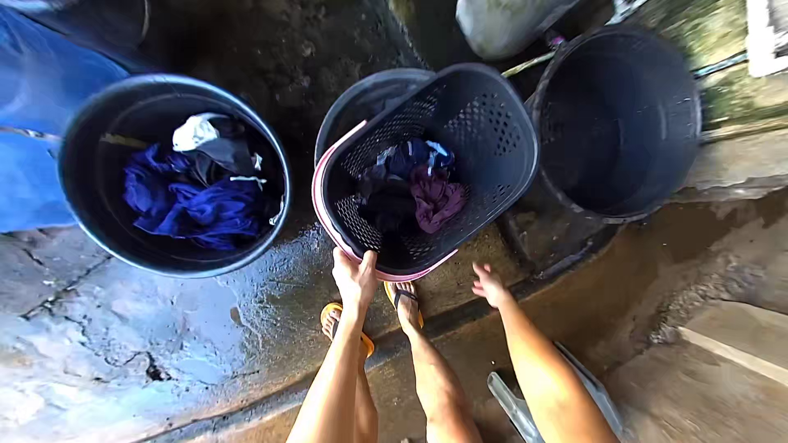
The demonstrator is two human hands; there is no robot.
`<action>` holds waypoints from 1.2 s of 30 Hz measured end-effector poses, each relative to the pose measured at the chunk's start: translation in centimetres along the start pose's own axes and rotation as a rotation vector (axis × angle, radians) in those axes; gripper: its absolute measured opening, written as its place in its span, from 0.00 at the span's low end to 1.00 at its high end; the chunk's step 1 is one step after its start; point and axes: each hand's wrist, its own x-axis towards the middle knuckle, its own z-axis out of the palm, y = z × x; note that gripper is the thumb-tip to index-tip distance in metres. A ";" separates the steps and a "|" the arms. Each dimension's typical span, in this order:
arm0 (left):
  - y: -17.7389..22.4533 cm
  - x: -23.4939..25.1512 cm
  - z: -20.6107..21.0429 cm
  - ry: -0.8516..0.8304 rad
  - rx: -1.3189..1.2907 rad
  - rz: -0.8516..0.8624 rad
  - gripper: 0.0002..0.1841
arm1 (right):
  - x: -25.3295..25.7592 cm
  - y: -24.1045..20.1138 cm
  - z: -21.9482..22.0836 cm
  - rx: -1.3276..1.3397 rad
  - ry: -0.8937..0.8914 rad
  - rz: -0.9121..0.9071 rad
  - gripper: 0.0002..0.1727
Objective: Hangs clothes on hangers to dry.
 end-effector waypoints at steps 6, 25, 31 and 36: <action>-2.7 -0.5 -1.3 0.034 -0.095 -0.006 0.24 | 3.4 -4.8 8.8 0.649 -0.113 -0.096 0.13; -9.3 -2.6 -11.7 -0.004 -0.120 -0.077 0.21 | -20.5 -4.1 12.3 -0.436 0.041 -1.151 0.16; -8.7 -6.5 -9.7 0.038 -0.119 -0.093 0.19 | -11.5 -10.3 19.3 -1.258 -0.255 -0.553 0.51; -8.4 -10.4 -11.5 -0.026 -0.032 -0.115 0.27 | -14.2 -10.3 17.6 -1.012 -0.302 -0.573 0.21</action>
